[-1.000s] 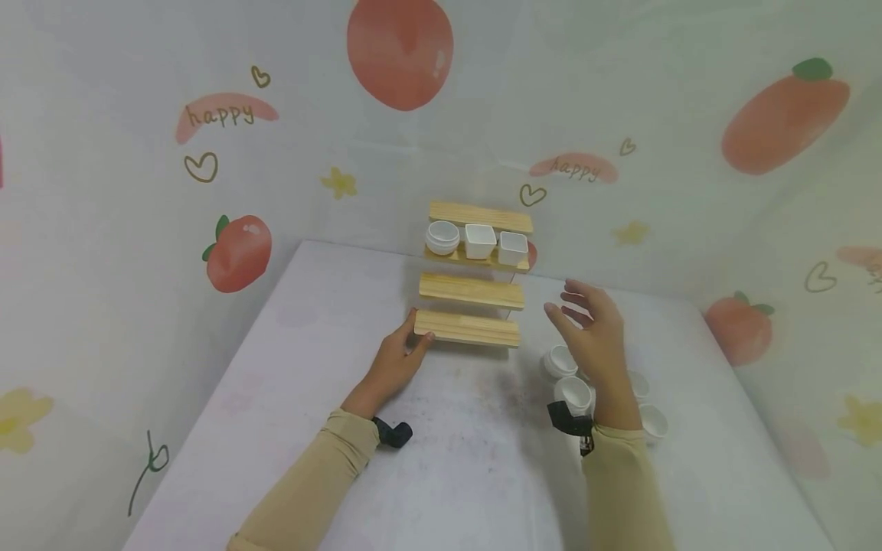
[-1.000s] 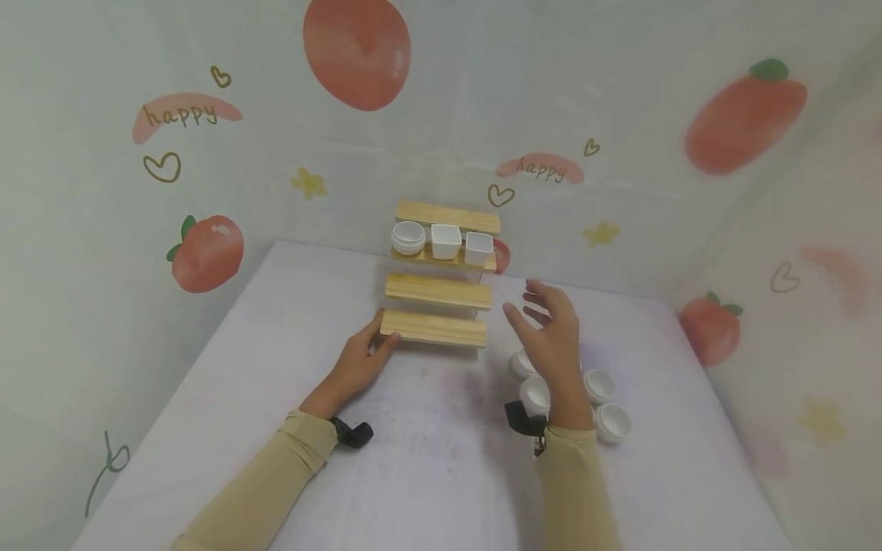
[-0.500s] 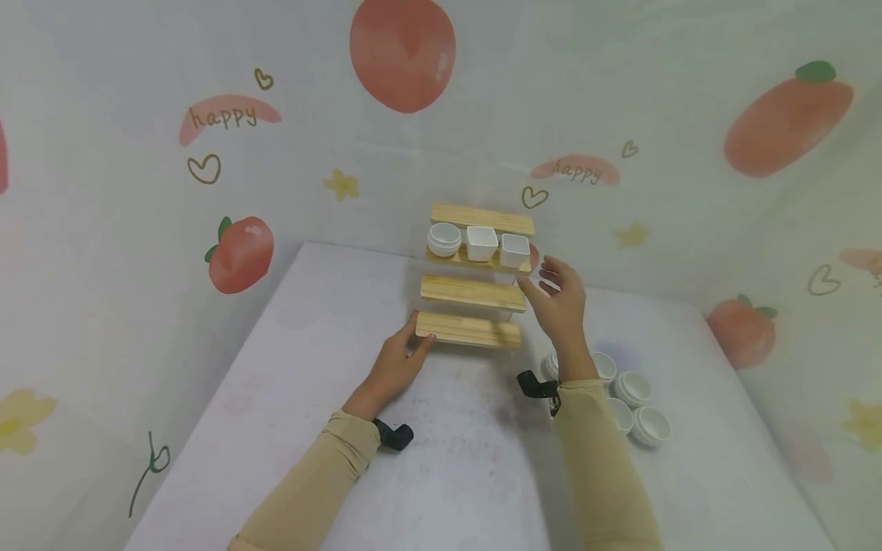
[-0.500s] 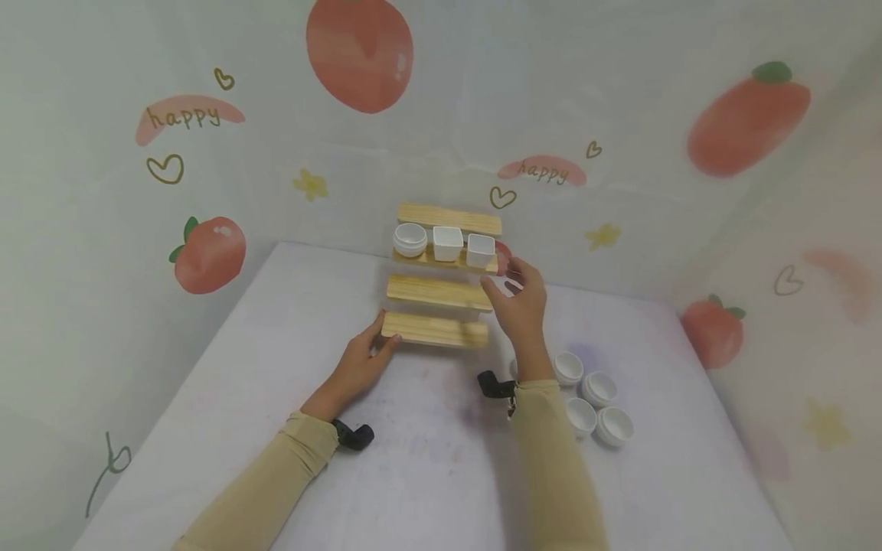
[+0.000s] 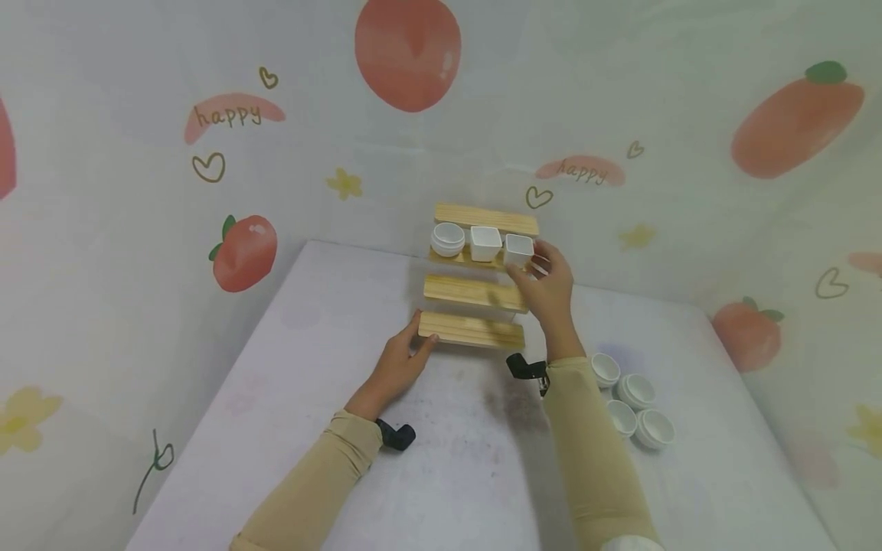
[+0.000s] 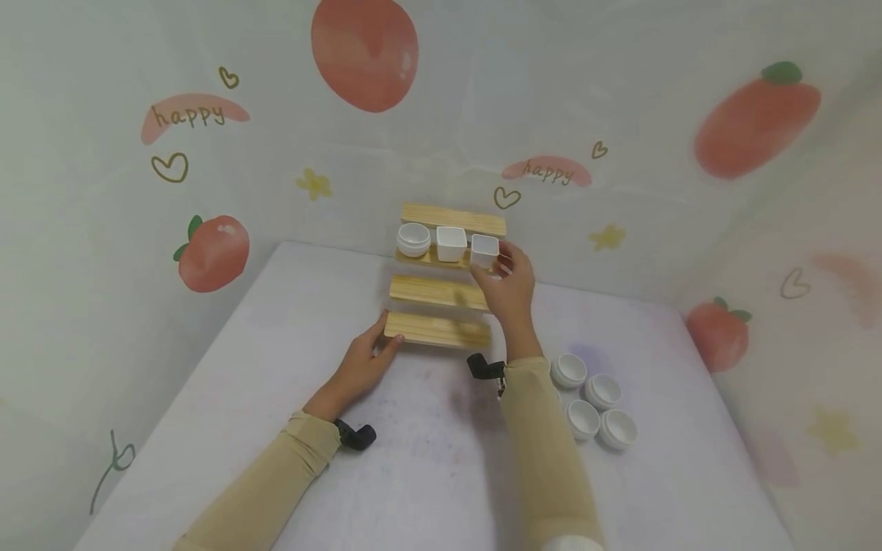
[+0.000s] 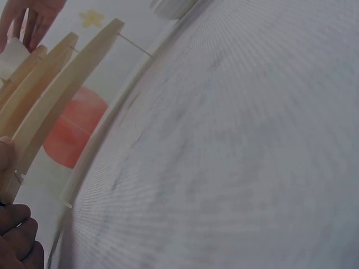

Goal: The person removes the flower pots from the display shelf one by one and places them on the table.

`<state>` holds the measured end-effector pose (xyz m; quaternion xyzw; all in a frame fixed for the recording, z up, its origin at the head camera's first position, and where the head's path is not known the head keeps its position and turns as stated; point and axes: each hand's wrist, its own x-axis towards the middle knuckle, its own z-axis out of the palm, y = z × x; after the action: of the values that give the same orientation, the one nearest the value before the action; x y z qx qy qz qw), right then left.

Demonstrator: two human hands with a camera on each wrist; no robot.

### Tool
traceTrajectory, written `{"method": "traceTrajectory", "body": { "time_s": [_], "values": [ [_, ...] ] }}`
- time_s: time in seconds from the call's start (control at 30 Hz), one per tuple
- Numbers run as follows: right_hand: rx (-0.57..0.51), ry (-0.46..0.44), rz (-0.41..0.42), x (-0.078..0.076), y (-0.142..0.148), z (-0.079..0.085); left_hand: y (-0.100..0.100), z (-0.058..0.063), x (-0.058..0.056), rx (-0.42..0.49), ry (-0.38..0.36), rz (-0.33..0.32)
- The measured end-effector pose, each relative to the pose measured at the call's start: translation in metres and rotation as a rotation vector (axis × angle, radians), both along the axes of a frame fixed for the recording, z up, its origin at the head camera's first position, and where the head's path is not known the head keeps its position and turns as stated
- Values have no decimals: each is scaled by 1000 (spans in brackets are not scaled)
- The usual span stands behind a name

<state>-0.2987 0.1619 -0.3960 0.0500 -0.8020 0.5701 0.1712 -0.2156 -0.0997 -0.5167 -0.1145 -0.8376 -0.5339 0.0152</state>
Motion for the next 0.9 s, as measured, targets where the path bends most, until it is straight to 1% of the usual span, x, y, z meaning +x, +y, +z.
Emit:
{"method": "traceTrajectory", "body": {
  "time_s": [0.13, 0.43, 0.7, 0.9],
  "values": [
    [-12, -9, 23, -3, -3, 2, 0, -1, 0, 3, 2, -2],
    [43, -6, 14, -14, -3, 0, -1, -2, -1, -8, 2, 2],
    [22, 37, -26, -15, -6, 1, -2, -2, -3, -9, 16, -5],
    [-5, 28, -47, -12, -8, 0, -2, -2, -2, -18, 4, 5]
  ]
}}
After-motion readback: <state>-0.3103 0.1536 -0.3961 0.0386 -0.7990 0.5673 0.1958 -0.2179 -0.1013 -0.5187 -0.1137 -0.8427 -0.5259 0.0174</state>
